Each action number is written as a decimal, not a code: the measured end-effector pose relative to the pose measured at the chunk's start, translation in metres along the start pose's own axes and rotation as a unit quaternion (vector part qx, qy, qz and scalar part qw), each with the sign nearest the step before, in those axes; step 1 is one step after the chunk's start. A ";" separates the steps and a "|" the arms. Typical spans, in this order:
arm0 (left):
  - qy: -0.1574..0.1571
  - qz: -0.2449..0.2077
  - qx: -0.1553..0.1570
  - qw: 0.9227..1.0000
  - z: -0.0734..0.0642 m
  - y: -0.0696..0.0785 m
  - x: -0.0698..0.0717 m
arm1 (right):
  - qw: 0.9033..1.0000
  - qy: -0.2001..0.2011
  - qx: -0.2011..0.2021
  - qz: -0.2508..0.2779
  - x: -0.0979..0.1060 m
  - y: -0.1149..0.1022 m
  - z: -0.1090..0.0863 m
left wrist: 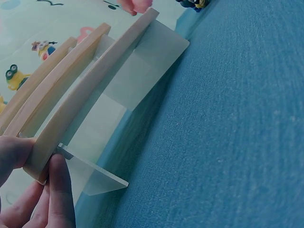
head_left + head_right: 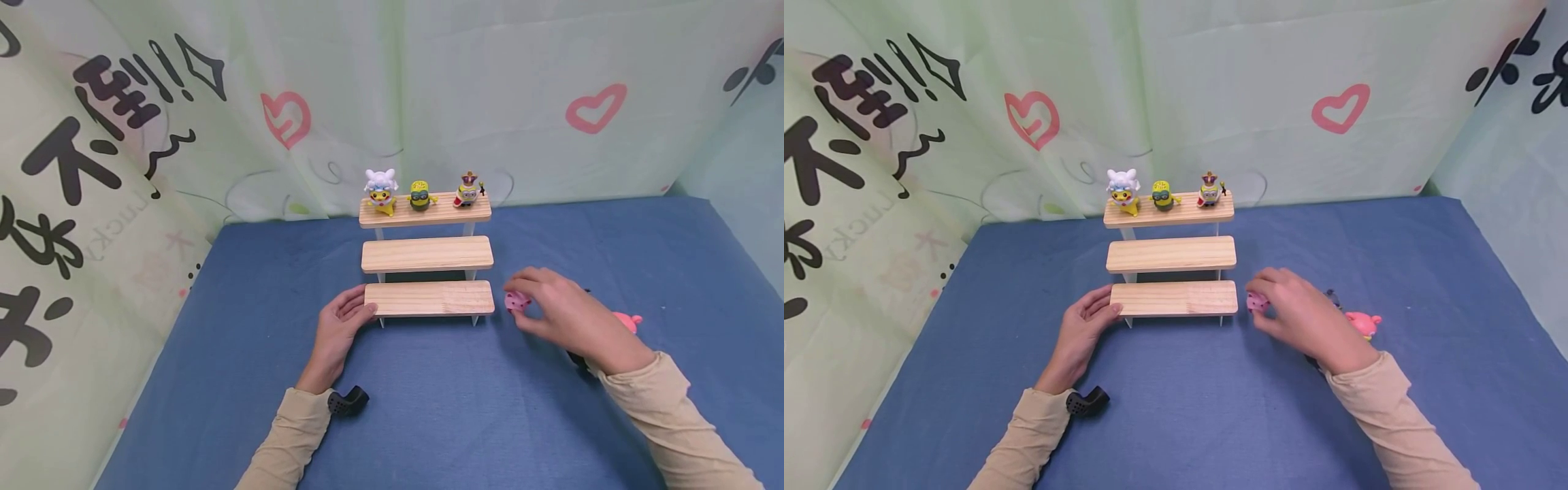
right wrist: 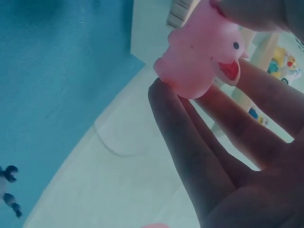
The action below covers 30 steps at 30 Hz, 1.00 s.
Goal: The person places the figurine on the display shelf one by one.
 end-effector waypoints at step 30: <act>0.002 0.007 0.003 1.000 0.002 -0.003 0.001 | 0.999 0.024 0.026 0.031 0.013 -0.026 0.027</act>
Point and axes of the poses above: each hand's wrist, its own z-axis towards the middle knuckle, its own x-axis out of the back of the hand, y = z × x, the point moved 8 cm from there along z, towards the middle knuckle, and after that the axes turned 3 degrees about y, right-handed, at the moved point
